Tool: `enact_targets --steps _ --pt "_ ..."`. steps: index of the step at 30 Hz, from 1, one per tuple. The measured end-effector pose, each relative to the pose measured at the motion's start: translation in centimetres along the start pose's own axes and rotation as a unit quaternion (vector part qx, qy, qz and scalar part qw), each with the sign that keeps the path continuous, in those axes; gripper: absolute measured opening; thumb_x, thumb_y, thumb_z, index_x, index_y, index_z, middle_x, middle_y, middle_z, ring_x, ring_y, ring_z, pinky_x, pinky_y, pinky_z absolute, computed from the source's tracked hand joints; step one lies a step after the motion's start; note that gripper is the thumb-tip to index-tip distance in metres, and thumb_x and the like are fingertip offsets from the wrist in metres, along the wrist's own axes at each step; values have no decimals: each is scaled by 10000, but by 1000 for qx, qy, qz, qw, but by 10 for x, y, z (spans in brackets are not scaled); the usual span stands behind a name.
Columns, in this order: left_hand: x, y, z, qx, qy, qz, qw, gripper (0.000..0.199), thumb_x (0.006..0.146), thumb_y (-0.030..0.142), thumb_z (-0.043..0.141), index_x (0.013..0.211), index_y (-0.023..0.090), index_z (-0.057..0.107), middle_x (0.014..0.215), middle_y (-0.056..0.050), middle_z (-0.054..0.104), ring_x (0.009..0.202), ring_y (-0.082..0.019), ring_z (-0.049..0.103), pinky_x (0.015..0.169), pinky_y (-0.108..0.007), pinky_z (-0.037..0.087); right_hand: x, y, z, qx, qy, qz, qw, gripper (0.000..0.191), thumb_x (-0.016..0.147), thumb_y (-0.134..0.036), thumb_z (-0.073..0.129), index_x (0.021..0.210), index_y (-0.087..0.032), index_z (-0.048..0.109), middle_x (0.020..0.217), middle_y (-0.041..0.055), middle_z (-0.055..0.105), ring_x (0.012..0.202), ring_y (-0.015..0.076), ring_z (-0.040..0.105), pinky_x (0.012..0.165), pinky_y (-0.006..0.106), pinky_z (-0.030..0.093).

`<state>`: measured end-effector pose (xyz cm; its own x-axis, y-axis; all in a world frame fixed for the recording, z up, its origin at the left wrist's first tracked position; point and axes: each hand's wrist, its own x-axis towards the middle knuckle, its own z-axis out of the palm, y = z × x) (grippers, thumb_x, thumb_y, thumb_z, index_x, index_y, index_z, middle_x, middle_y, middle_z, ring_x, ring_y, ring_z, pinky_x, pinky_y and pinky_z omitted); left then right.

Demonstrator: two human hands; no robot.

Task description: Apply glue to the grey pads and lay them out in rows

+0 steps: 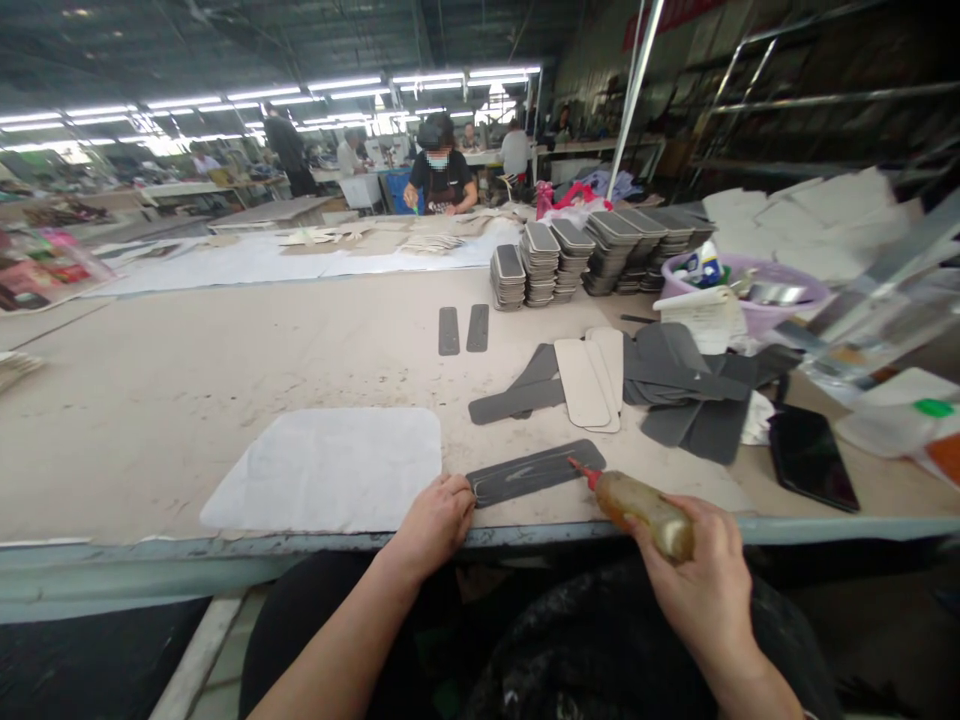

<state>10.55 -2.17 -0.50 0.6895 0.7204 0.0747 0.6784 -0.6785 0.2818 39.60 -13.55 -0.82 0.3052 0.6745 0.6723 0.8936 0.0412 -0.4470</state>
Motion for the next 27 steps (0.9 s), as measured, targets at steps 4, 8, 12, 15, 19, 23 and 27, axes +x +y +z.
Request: enact_targets --steps 4,8,12,15,19,23,27 --pt "0 0 2 4 7 6 1000 189 903 145 451 809 156 614 882 -63 582 878 -194 528 835 -330 477 -6 -24 5 70 -51 2 996 328 828 -375 633 1069 -196 499 998 78 536 938 226 543 823 384 491" --pt "1 1 3 10 9 1 1000 166 889 118 453 835 159 605 895 -65 578 863 -190 531 817 -332 484 -7 -32 8 117 -88 7 989 311 839 -357 622 1087 -220 493 1025 65 536 952 209 548 820 360 496" --pt "1 2 3 15 11 3 1000 163 889 115 450 818 165 587 885 -61 576 854 -190 535 801 -331 486 7 -5 1 47 -19 37 998 342 818 -401 634 1066 -202 506 985 67 545 922 225 546 818 385 485" --pt "1 1 3 15 11 7 1000 157 884 112 453 811 170 579 883 -59 577 846 -189 537 789 -329 487 17 15 -3 -12 24 59 998 382 811 -446 625 1063 -180 518 969 79 547 922 243 543 819 403 475" --pt "3 1 5 23 10 5 1000 159 880 111 453 815 171 584 869 -60 579 833 -192 546 778 -335 488 22 22 -2 -32 20 72 997 367 822 -452 605 1052 -176 526 965 82 555 918 242 548 801 391 477" --pt "3 1 7 33 15 5 999 167 884 116 447 808 168 585 859 -61 581 823 -192 550 783 -344 490 17 21 -6 -33 21 71 997 361 819 -448 611 1050 -185 525 982 81 564 934 239 546 820 387 476" --pt "3 1 7 31 20 6 999 153 879 113 456 812 167 583 870 -62 580 838 -193 547 794 -343 492 9 20 -15 -31 15 65 997 378 815 -467 610 1049 -181 530 957 73 561 919 236 548 825 383 475"
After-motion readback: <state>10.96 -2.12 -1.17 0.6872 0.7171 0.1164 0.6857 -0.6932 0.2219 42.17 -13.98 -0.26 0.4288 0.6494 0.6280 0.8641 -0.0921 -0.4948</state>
